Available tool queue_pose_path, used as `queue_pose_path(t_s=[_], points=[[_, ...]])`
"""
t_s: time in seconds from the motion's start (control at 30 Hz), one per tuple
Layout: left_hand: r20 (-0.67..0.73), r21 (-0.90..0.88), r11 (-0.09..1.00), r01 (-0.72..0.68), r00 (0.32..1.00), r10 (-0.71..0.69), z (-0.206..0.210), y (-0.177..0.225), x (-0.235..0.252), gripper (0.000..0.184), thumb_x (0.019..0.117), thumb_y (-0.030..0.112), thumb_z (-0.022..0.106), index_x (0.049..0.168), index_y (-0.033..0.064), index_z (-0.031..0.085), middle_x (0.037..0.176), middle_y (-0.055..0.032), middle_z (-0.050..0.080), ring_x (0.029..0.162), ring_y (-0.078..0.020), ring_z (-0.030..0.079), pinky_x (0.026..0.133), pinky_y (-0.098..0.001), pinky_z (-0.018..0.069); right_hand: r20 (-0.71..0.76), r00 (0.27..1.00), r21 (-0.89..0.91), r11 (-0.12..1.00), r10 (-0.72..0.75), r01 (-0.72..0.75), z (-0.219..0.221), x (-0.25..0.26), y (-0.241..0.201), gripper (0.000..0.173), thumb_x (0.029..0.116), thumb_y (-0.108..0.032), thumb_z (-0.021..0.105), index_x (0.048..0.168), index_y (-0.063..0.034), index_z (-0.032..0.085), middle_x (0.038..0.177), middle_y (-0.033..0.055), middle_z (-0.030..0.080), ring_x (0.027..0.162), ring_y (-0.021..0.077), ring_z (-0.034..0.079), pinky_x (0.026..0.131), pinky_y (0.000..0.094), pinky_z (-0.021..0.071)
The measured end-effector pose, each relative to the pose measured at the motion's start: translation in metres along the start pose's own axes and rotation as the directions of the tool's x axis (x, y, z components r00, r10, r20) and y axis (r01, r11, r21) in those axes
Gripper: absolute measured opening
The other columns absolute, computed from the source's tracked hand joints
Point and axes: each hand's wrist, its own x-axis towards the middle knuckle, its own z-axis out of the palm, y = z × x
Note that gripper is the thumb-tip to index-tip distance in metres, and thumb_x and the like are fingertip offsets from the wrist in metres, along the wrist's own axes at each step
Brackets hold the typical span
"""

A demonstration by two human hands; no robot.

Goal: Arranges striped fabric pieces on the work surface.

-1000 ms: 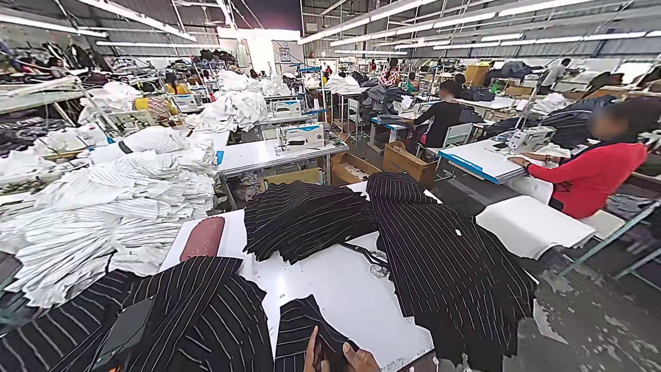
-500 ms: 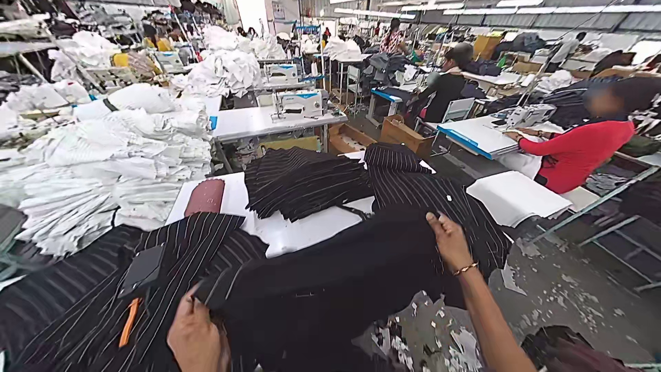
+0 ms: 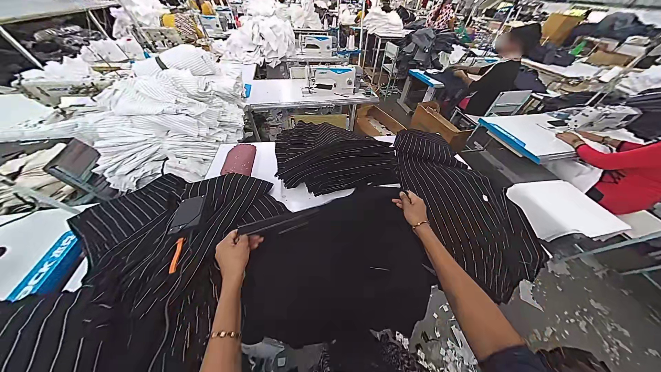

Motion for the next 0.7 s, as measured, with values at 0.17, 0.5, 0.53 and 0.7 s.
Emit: queue_pose_path(t_s=[0.17, 0.5, 0.53, 0.7], points=[[0.128, 0.260, 0.921, -0.290, 0.956, 0.265, 0.026, -0.010, 0.010, 0.069, 0.1041, 0.026, 0.056, 0.155, -0.0093, 0.027, 0.158, -0.0328, 0.034, 0.147, -0.0449, 0.036, 0.122, -0.0555, 0.0284, 0.254, 0.893, -0.130, 0.902, -0.371, 0.412, 0.069, -0.028, 0.009, 0.094, 0.0951, -0.041, 0.066, 0.157, 0.0118, 0.020, 0.164, 0.0332, 0.023, 0.155, 0.0402, 0.024, 0.127, 0.0457, 0.0226], [0.728, 0.573, 0.453, -0.683, 0.678, 0.102, 0.044, -0.091, -0.132, 0.122, 0.0664, 0.028, 0.093, 0.162, 0.0000, 0.022, 0.170, -0.0202, 0.016, 0.157, -0.0389, 0.017, 0.122, -0.0669, 0.0121, 0.685, 0.648, -0.389, 0.584, -0.333, 0.712, 0.087, -0.189, 0.085, 0.096, 0.0647, -0.010, 0.089, 0.152, -0.0176, 0.050, 0.164, 0.0071, 0.039, 0.149, 0.0287, 0.040, 0.116, 0.0583, 0.0344], [0.698, 0.590, 0.435, -0.681, 0.700, 0.149, 0.041, -0.093, -0.138, 0.118, 0.0632, 0.015, 0.093, 0.160, -0.0008, 0.028, 0.168, -0.0199, 0.022, 0.155, -0.0410, 0.024, 0.120, -0.0666, 0.0201, 0.648, 0.653, -0.377, 0.581, -0.391, 0.721, 0.077, -0.188, 0.092, 0.090, 0.0611, -0.009, 0.089, 0.145, -0.0176, 0.057, 0.159, 0.0076, 0.047, 0.143, 0.0314, 0.049, 0.108, 0.0587, 0.0423], [0.736, 0.434, 0.484, -0.760, 0.609, 0.296, 0.007, -0.097, -0.143, 0.069, 0.0833, 0.017, 0.074, 0.149, 0.0114, 0.055, 0.158, -0.0101, 0.047, 0.143, -0.0365, 0.047, 0.109, -0.0636, 0.0375, 0.613, 0.683, -0.191, 0.765, -0.397, 0.616, 0.033, -0.178, 0.097, 0.026, 0.0859, -0.021, 0.077, 0.111, -0.0120, 0.079, 0.122, 0.0119, 0.073, 0.109, 0.0363, 0.069, 0.085, 0.0562, 0.0541]])
